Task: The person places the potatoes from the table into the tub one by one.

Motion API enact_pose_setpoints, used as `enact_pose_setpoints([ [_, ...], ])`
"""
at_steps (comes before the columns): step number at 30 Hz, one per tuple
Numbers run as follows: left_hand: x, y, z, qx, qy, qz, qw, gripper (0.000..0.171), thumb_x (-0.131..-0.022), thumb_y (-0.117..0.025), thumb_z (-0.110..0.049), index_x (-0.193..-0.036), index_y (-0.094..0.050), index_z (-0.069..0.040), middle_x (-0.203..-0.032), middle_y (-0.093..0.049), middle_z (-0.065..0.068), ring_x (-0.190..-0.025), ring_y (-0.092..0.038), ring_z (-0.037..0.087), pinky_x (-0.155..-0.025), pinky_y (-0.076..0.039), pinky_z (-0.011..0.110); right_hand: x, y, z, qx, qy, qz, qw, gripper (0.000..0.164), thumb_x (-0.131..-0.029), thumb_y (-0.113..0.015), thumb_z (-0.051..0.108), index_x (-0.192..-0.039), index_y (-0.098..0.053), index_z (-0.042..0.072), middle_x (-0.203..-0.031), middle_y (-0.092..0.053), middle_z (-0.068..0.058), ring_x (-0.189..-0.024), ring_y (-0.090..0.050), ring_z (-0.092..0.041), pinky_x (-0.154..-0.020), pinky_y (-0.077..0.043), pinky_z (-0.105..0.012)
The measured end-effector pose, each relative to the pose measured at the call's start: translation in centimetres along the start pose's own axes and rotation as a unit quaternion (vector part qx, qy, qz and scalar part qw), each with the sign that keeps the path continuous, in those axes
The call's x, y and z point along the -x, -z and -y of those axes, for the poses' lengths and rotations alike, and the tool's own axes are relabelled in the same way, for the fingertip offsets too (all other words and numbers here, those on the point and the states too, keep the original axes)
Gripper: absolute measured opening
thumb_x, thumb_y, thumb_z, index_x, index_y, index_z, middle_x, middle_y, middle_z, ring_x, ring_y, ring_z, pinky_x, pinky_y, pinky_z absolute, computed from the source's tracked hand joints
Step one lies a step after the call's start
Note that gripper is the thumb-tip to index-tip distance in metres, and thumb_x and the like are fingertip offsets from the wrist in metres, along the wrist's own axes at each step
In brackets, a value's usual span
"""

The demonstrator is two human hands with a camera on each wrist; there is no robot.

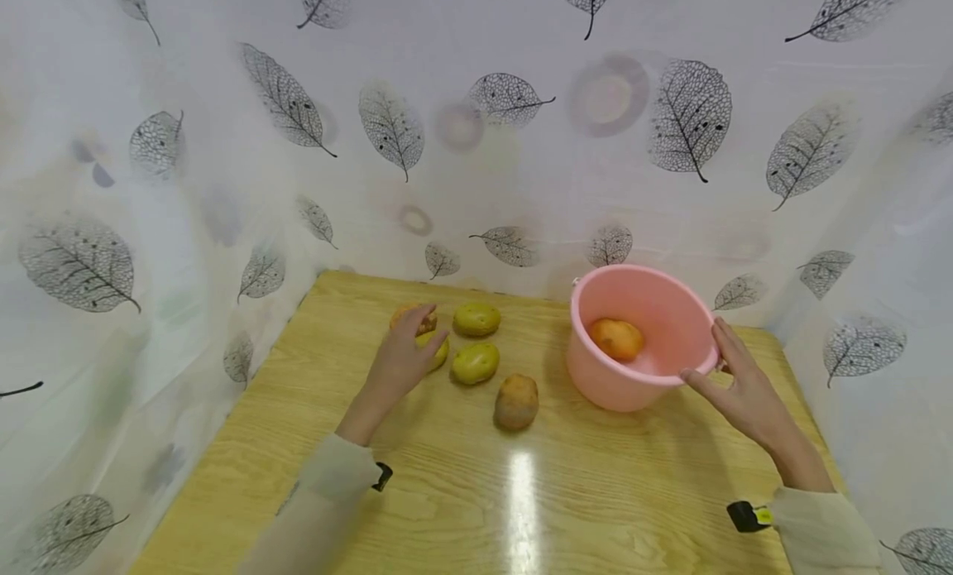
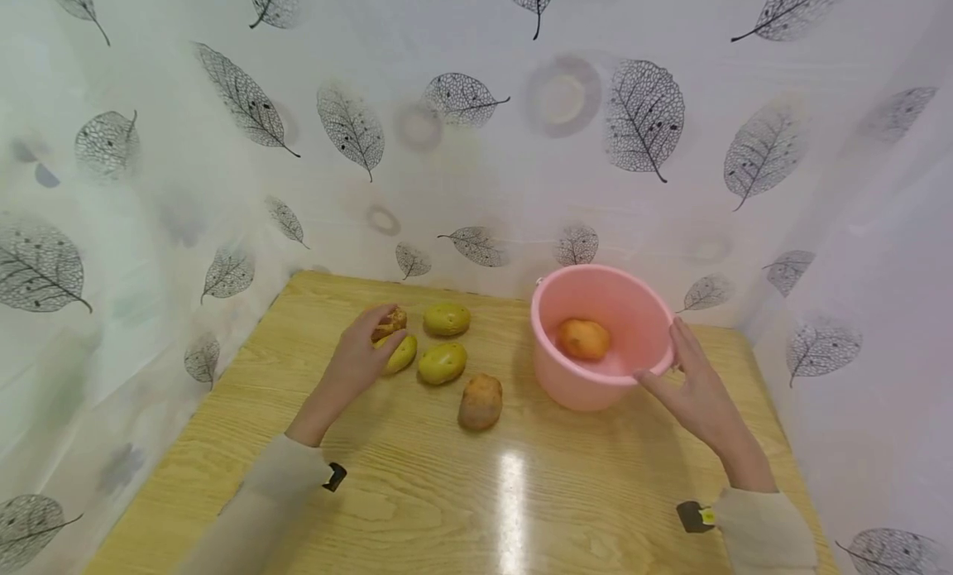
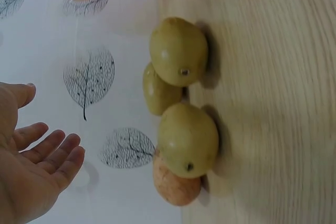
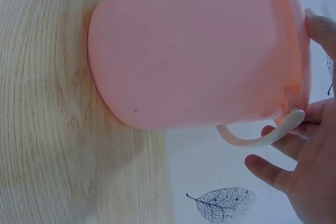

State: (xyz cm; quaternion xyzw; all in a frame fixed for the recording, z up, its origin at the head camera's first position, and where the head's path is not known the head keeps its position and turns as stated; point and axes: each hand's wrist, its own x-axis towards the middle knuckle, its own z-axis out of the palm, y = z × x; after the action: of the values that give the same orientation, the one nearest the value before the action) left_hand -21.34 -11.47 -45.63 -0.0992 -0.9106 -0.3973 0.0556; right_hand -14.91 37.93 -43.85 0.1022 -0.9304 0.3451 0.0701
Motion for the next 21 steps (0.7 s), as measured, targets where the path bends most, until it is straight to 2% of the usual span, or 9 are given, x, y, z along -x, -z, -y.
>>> enact_pose_setpoints([
  [5,0.3,1.2,1.3,0.009,0.010,-0.014,0.9998,0.054,-0.103,-0.066,-0.029,-0.149,-0.051,-0.003,-0.144,-0.055,0.018,-0.126,-0.058,0.035,-0.103,-0.050,0.053,0.2,0.0,0.0,-0.005,0.002,0.001,1.000,0.088,-0.098,-0.070,0.024,-0.165,-0.016,0.005,-0.171,-0.011,-0.018,-0.124,-0.047,-0.044,-0.087,-0.033,-0.012],
  [8,0.5,1.8,2.1,0.016,0.010,-0.021,0.9996,0.054,-0.104,-0.066,-0.029,-0.149,-0.050,-0.003,-0.142,-0.056,0.018,-0.122,-0.059,0.033,-0.098,-0.053,0.051,0.2,-0.1,0.0,-0.002,0.001,0.002,1.000,0.088,-0.099,-0.070,0.025,-0.165,-0.015,0.007,-0.172,-0.010,-0.015,-0.125,-0.047,-0.043,-0.088,-0.035,-0.016],
  [11,0.7,2.3,2.8,0.019,0.007,-0.026,0.9994,0.055,-0.104,-0.066,-0.028,-0.149,-0.050,-0.001,-0.143,-0.055,0.020,-0.122,-0.058,0.035,-0.099,-0.052,0.052,0.1,-0.1,0.0,0.001,0.002,0.003,1.000,0.089,-0.099,-0.070,0.026,-0.166,-0.014,0.009,-0.172,-0.010,-0.013,-0.125,-0.047,-0.043,-0.088,-0.037,-0.019],
  [16,0.8,2.6,3.6,0.023,0.004,-0.028,0.9993,0.055,-0.103,-0.067,-0.025,-0.148,-0.049,0.003,-0.143,-0.053,0.025,-0.122,-0.058,0.039,-0.101,-0.051,0.052,0.1,-0.1,0.0,0.003,0.003,0.003,1.000,0.088,-0.099,-0.070,0.026,-0.166,-0.014,0.008,-0.172,-0.011,-0.014,-0.124,-0.047,-0.042,-0.088,-0.038,-0.022],
  [21,0.7,2.2,4.6,0.014,0.006,-0.024,0.9996,0.056,-0.104,-0.065,-0.025,-0.148,-0.048,0.005,-0.142,-0.054,0.025,-0.120,-0.058,0.039,-0.099,-0.052,0.051,0.1,-0.1,0.0,0.006,-0.001,0.004,1.000,0.089,-0.099,-0.071,0.026,-0.165,-0.015,0.006,-0.172,-0.011,-0.015,-0.124,-0.048,-0.042,-0.088,-0.039,-0.023],
])
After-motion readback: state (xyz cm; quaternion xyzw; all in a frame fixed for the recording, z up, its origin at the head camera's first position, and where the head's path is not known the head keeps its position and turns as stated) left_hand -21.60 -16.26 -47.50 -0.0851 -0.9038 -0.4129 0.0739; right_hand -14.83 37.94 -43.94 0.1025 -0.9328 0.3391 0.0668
